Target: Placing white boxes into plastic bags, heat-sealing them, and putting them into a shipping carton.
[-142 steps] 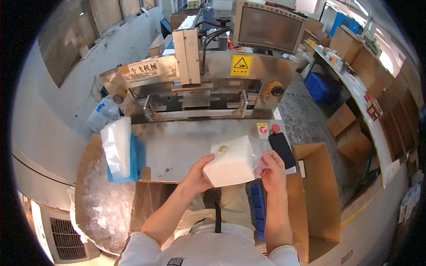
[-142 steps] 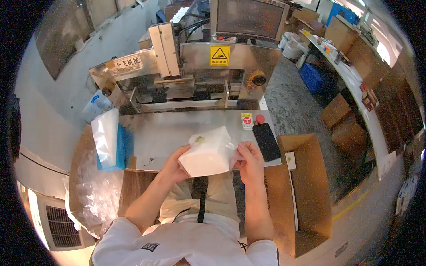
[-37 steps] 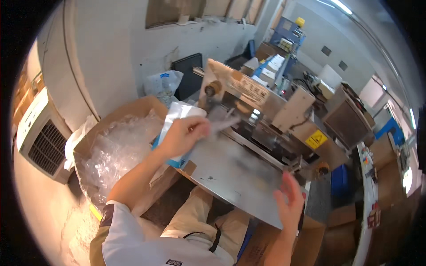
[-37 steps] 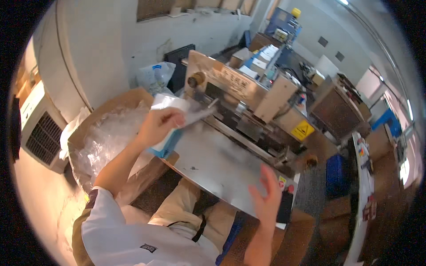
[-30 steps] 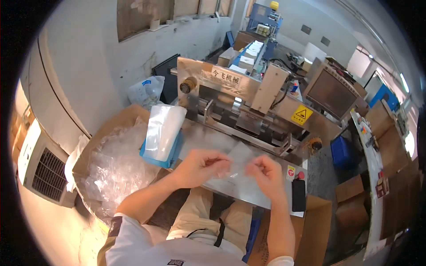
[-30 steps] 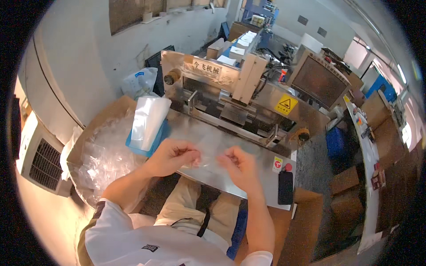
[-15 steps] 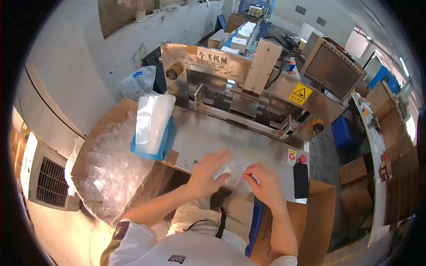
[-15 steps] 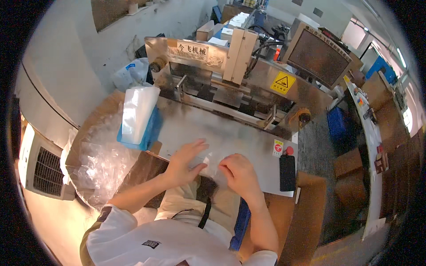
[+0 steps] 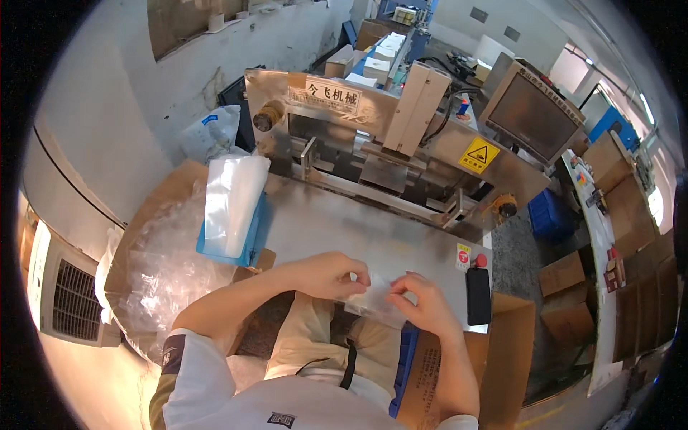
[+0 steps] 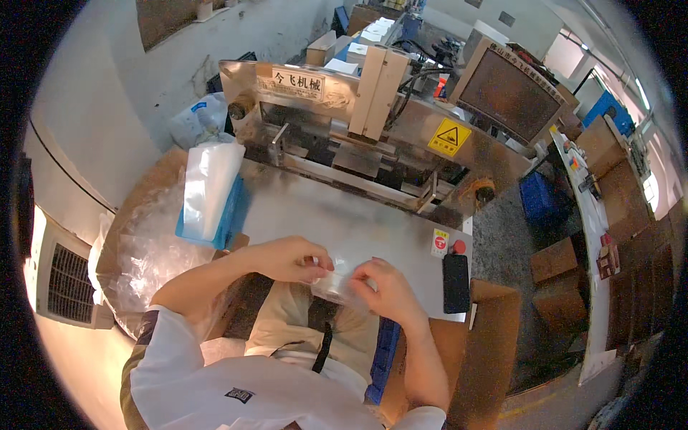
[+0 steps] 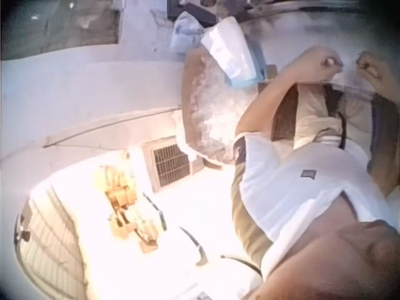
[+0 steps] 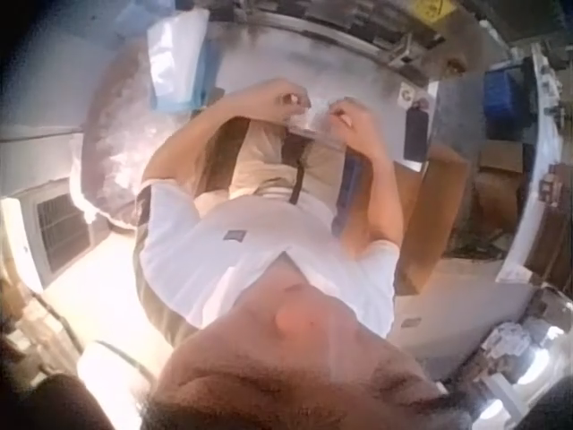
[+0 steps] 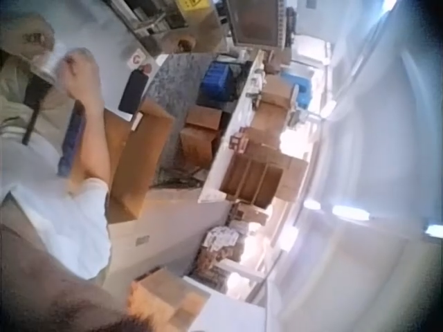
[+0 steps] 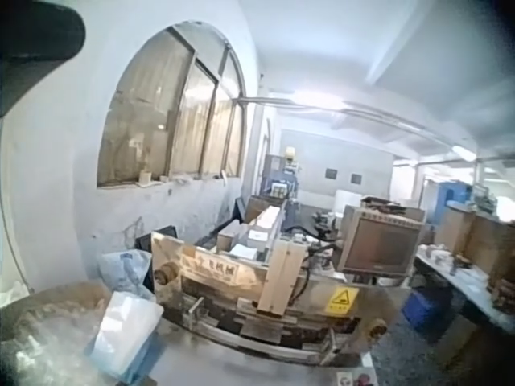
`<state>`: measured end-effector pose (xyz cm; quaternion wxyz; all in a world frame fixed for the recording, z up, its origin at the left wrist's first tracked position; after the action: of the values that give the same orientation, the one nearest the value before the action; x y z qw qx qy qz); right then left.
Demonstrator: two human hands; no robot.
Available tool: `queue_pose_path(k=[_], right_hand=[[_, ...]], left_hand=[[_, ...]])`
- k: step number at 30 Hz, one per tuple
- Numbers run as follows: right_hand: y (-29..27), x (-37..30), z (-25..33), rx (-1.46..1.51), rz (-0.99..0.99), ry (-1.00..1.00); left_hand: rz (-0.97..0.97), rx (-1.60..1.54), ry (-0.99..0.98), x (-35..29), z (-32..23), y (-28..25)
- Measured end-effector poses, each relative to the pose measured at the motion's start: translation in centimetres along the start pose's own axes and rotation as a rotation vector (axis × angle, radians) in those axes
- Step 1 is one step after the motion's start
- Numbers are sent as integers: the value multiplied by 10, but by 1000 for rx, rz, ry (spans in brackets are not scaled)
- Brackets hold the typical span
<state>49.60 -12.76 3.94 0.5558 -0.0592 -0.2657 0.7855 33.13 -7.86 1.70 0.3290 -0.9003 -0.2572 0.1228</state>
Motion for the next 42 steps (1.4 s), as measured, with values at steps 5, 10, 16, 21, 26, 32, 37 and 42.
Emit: queue_pose_path(k=[5, 10, 16, 21, 26, 32, 37, 42], right_hand=[[-18, 4, -3, 56, 69, 78], [-8, 15, -2, 250, 148, -74], [0, 0, -28, 223, 345, 187], [-19, 19, 2, 206, 45, -26], [12, 27, -17, 154, 249, -101], [10, 7, -14, 208, 313, 75], [-9, 15, -7, 236, 200, -41], [-19, 48, -70, 108, 95, 45]], left_hand=[[-54, 250, -65, -7, 2, -34], [-22, 306, -58, -9, 16, -38], [180, 223, -230, -30, 24, -42], [196, 200, -125, -30, 13, -34], [207, 137, -34, -22, 1, -26], [250, 184, -192, -36, 10, -35], [254, 115, -148, -37, 8, -38], [144, 167, -95, 16, 53, -59]])
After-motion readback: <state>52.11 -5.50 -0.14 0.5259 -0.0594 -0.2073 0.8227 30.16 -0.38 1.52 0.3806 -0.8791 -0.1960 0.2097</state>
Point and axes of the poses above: each hand's wrist, its own x-axis towards the middle knuckle, its own y-axis out of the palm, z = x × y, the point moved 8 cm from there along x, towards the middle knuckle, and after that the axes turned 11 degrees about x, right-handed, at the moved point
